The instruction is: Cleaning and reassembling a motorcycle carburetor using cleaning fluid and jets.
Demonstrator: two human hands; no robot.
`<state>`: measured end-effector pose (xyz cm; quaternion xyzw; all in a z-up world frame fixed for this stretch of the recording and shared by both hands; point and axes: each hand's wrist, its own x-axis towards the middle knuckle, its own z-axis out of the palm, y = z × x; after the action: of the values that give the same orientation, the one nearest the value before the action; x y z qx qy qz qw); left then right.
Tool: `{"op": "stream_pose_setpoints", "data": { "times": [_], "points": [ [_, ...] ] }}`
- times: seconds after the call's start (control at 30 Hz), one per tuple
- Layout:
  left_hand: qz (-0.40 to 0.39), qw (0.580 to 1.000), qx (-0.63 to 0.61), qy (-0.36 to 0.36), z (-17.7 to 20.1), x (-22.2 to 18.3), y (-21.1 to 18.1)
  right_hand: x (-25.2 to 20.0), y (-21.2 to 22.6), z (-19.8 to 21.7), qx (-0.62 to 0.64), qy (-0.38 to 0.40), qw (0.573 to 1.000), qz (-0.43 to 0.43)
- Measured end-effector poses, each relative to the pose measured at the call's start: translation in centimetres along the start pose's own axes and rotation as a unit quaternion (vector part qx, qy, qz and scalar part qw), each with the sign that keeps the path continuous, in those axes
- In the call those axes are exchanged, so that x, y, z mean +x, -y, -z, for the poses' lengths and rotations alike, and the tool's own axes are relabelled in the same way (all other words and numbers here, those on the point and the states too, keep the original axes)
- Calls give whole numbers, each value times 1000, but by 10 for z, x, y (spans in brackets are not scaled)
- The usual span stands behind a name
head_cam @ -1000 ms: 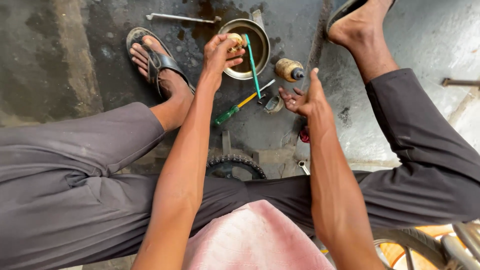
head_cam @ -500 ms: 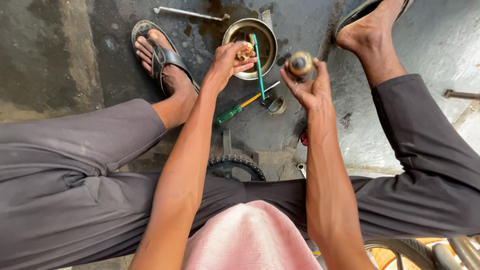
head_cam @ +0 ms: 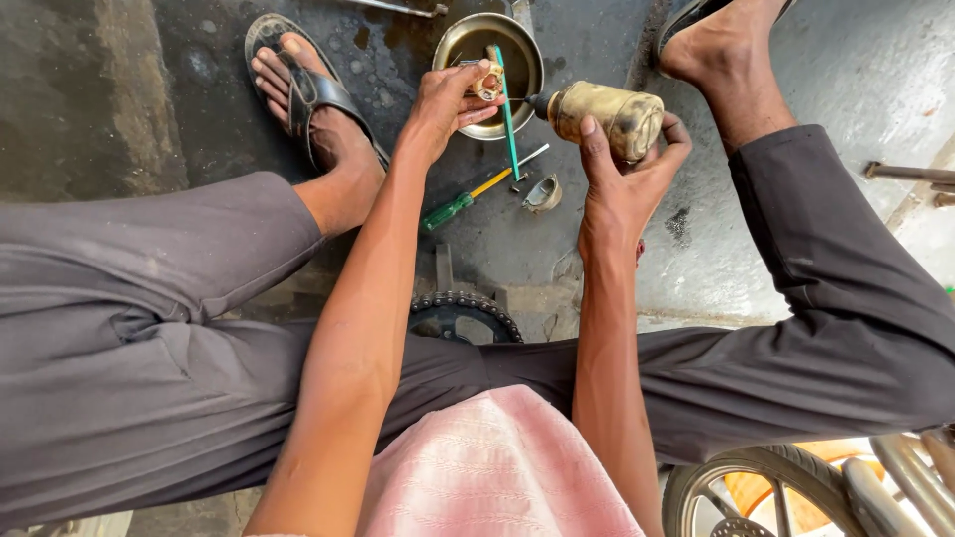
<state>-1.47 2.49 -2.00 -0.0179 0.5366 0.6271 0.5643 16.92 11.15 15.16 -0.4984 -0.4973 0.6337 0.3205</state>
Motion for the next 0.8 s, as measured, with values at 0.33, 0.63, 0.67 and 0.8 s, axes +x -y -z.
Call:
{"op": "stream_pose_setpoints", "data": {
  "times": [0.33,0.63,0.67,0.8],
  "points": [
    [-21,999,39,-7,-5,-9,-10,-5,0,5,-208,34,964,162],
    [-19,1000,23,-3,-2,-3,-5,-5,-1,4,-193,47,967,160],
    [-18,1000,23,-4,-2,-4,-5,-5,-2,4,-193,47,967,159],
    [-1,998,57,-22,-4,-6,-5,-6,3,4,-163,66,972,154]
  ]
}}
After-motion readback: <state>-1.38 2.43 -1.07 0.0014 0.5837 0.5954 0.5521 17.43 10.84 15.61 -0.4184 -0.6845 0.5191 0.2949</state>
